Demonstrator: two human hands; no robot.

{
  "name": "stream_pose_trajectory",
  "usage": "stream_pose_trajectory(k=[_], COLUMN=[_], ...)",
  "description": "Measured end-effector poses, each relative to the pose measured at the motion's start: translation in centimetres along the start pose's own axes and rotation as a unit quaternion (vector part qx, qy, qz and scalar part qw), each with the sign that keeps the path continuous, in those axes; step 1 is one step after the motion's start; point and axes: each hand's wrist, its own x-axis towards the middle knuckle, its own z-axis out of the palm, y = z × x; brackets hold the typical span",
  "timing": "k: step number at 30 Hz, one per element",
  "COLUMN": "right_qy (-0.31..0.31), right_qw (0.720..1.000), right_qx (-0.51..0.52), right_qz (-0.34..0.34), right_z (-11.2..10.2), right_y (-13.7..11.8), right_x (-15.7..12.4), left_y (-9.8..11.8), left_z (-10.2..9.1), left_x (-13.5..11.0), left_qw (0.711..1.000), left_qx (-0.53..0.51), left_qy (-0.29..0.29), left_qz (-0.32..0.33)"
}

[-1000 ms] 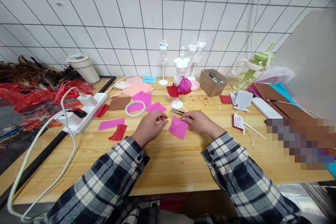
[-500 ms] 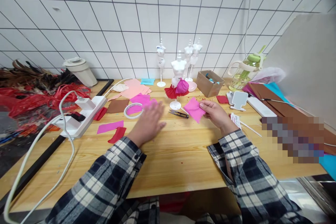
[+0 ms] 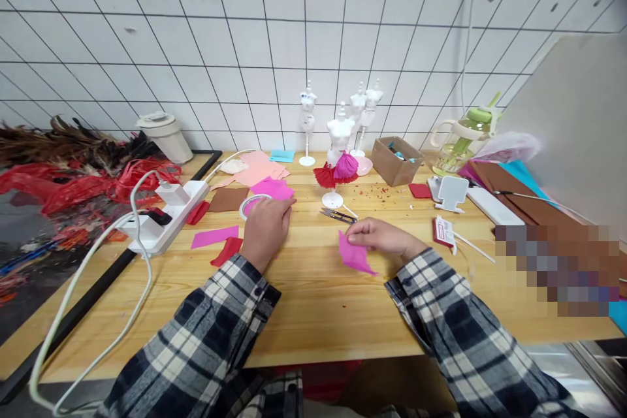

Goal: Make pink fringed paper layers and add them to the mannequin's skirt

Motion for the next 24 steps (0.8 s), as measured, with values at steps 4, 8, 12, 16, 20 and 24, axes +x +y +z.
stream_pose_trajectory(k=[4, 8, 12, 16, 20, 24], right_qy=[0.057, 0.156, 0.220, 0.304, 0.218, 0.169], right_qw=[0.960, 0.886, 0.861, 0.854, 0.867, 0.864], right_qx=[-0.271, -0.431, -0.455, -0.409, -0.423, -0.458], right_qz=[-0.052, -0.066, -0.059, -0.103, -0.146, -0.127], right_z=[2.7, 3.5, 3.0, 2.7, 3.1, 3.4], right_y=[0.2, 0.1, 0.1, 0.1, 0.3, 0.5], right_x=[1.9, 2.7, 2.6, 2.5, 2.6, 2.9], left_y=[1.7, 3.1, 3.6, 3.2, 2.5, 2.3], left_z=[-0.8, -0.3, 0.8, 1.5, 1.3, 0.9], left_x=[-0.7, -1.2, -1.2, -1.1, -0.9, -0.8], left_qw=[0.996, 0.978, 0.932, 0.939, 0.947, 0.944], left_qx=[-0.073, -0.152, -0.156, -0.134, -0.123, -0.138], left_qy=[0.033, -0.026, -0.193, -0.227, -0.221, -0.212], left_qz=[-0.032, 0.142, 0.264, 0.221, 0.199, 0.213])
